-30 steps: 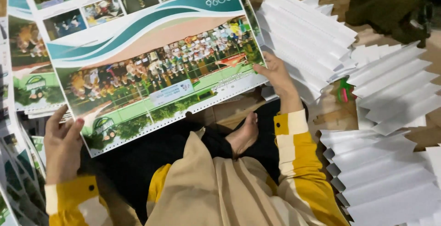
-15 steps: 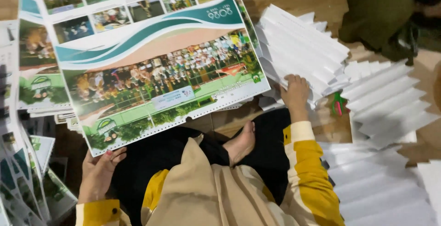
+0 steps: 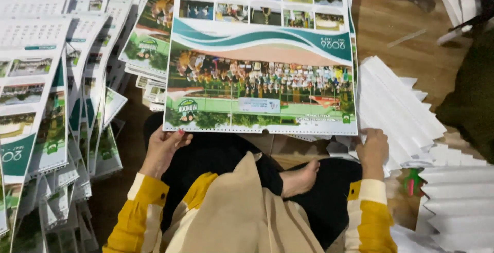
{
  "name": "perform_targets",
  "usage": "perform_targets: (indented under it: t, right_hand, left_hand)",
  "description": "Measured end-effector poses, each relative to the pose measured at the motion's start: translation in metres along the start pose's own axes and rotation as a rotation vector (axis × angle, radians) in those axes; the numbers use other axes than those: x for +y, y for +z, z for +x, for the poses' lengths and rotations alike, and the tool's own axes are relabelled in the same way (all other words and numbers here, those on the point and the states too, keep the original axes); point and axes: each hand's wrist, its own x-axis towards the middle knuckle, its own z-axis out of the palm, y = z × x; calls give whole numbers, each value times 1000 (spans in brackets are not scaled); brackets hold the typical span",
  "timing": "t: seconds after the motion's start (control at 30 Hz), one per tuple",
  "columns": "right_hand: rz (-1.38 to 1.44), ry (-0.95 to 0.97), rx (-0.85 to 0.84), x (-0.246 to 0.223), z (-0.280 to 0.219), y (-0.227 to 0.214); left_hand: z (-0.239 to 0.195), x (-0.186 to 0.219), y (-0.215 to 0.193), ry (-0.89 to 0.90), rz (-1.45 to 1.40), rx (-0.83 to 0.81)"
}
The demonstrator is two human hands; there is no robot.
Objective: The person sits on the floor and assembles wall calendars by inserting metal spiral wires into the pre-punched holes of the calendar pages. They handle stacks of printed calendar sheets and loose spiral wires, repeatedly threading the wires through the holes to bind the pages together.
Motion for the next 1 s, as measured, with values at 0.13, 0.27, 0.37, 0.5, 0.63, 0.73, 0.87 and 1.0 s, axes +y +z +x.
perform_targets:
  t: [0.13, 0.27, 0.37, 0.5, 0.63, 0.73, 0.87, 1.0]
  right_hand:
    - [4, -1, 6, -10, -3, -3]
    - [26, 19, -14, -23, -4, -22]
    - [94, 22, 16, -35, -6, -38]
    - [184, 89, 8, -38, -8, -31]
    - [238, 95, 27, -25, -6, -22]
    - [119, 30, -52, -13, 12, -17]
    - [164, -26, -138, -6, 36, -8]
    - [104, 150, -440, -29, 32, -34]
  left_hand:
    - [-5, 2, 8, -112, 102, -81]
    - [-16, 14, 24, -124, 157, -163]
    - [-16, 13, 26, -99, 192, -165]
    - [-7, 0, 15, -83, 186, -145]
    - [-7, -3, 10, -60, 196, -137]
    - [-3, -9, 4, -42, 204, -136]
    - [-17, 11, 25, -56, 269, -158]
    - [-14, 8, 24, -34, 276, -148]
